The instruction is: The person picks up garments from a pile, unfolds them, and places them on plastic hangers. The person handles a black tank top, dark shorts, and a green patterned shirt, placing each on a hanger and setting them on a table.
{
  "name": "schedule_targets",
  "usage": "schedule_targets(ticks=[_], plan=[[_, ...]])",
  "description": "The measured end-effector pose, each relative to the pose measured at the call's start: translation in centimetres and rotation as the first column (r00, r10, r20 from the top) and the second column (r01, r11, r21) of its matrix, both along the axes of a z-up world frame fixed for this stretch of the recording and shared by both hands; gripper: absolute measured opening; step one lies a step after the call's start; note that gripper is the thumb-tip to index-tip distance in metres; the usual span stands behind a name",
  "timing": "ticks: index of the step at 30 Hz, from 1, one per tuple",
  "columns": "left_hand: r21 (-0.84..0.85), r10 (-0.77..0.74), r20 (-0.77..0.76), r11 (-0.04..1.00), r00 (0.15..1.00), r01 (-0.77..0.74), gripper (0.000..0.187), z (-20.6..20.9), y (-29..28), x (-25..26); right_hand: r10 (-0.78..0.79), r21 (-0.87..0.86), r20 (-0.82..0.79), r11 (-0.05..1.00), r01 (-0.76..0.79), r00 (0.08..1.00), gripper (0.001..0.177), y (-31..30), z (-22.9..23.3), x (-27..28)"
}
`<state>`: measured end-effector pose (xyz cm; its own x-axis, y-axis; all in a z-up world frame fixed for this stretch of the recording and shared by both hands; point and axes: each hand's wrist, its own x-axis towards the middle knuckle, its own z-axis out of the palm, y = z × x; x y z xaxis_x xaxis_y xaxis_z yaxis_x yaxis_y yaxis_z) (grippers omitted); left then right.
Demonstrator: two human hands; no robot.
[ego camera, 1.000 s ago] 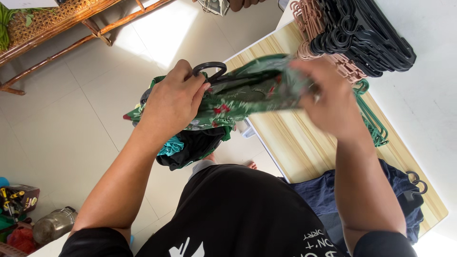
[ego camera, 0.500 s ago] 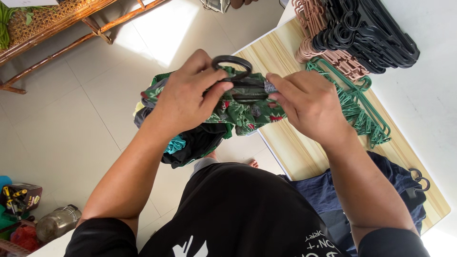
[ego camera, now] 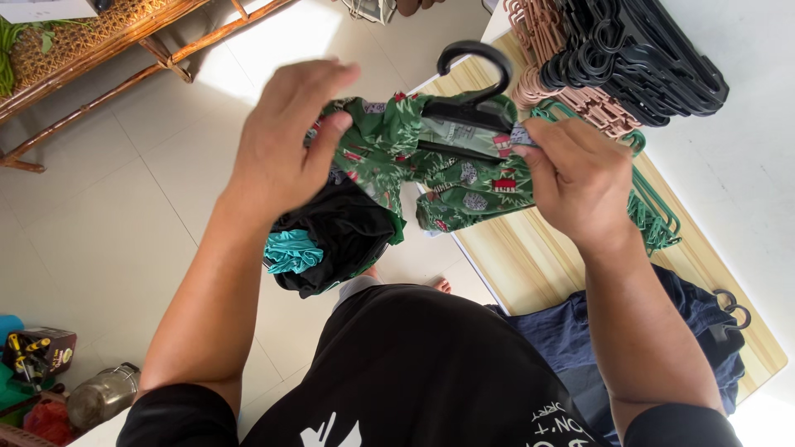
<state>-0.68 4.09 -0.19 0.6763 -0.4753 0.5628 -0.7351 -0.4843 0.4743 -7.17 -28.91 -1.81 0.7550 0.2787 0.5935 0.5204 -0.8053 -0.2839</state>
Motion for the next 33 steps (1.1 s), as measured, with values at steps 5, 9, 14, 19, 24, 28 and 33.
schedule_targets(ticks=[5, 9, 14, 19, 24, 28, 33], plan=[[0.053, 0.133, -0.023, 0.990, 0.991, -0.131, 0.051, -3.1, 0.0, 2.3, -0.068, 0.055, -0.010, 0.996, 0.069, 0.998, 0.015, -0.9, 0.4, 0.0], [-0.542, -0.153, -0.210, 0.840, 0.966, 0.015, 0.078, -7.0, -0.9, 4.0, -0.085, 0.092, 0.052, 0.993, 0.080, 0.995, 0.015, -1.2, 0.7, 0.2], [-0.699, -0.440, -0.511, 0.713, 0.738, -0.059, 0.070, -14.3, -2.0, 3.3, -0.158, 0.130, 0.089, 0.981, 0.145, 0.983, 0.015, -1.9, 0.8, 0.1], [-0.345, -0.208, -0.791, 0.929, 0.575, -0.138, 0.059, -20.0, -1.3, 1.7, -0.228, 0.110, 0.111, 0.970, 0.216, 0.967, 0.014, -3.2, 0.8, -0.4], [-0.279, -0.069, -0.639, 0.949, 0.766, -0.147, 0.095, -17.2, 0.3, 2.9, -0.204, 0.092, 0.079, 0.976, 0.196, 0.976, 0.015, -3.9, 0.6, -1.1], [-0.198, 0.073, -0.062, 0.977, 0.995, -0.084, 0.068, -9.6, 0.5, 4.6, -0.188, 0.069, 0.045, 0.980, 0.184, 0.981, 0.014, -3.3, 0.4, -1.2], [0.192, -0.188, 0.218, 0.970, 0.958, 0.147, 0.034, -3.3, -5.2, 5.1, -0.133, 0.035, 0.057, 0.991, 0.131, 0.990, 0.015, -2.1, 0.5, -1.3]])
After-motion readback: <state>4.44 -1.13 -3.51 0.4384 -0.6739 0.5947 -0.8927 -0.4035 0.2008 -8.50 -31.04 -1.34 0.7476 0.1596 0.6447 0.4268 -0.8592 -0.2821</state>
